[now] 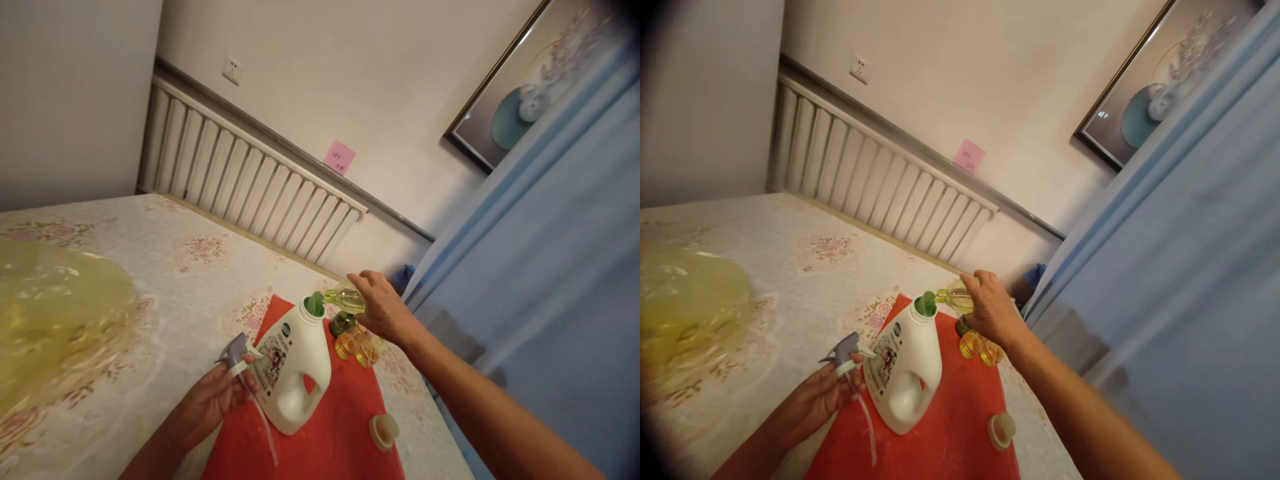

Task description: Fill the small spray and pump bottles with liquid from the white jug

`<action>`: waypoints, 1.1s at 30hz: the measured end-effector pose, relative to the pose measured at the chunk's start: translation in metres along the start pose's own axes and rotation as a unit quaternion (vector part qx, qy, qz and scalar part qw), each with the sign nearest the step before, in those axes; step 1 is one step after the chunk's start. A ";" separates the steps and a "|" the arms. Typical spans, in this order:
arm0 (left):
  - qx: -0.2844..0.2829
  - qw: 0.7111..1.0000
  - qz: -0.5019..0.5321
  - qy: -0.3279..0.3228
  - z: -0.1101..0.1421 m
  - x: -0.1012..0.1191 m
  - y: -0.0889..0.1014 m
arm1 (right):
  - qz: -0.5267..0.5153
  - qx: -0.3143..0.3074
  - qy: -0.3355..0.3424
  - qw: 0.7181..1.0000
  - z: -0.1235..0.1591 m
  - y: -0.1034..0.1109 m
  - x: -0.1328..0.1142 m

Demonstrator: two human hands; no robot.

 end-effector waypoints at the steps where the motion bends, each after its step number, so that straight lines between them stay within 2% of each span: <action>1: 0.001 1.000 0.001 0.000 0.000 0.000 0.000 | 0.001 -0.001 0.001 1.000 0.000 0.000 0.000; 33: 0.001 1.000 0.008 0.004 0.000 -0.001 0.003 | 0.073 0.010 0.045 0.996 -0.010 0.002 -0.006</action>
Point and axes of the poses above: each hand's wrist, its own z-axis away from the middle knuckle, its own y-axis out of the back of the hand, x = y × z, the point moved 4 cm from there along -z, towards the middle knuckle, and after that the axes turned 6 degrees about z, right-handed, at the moved point
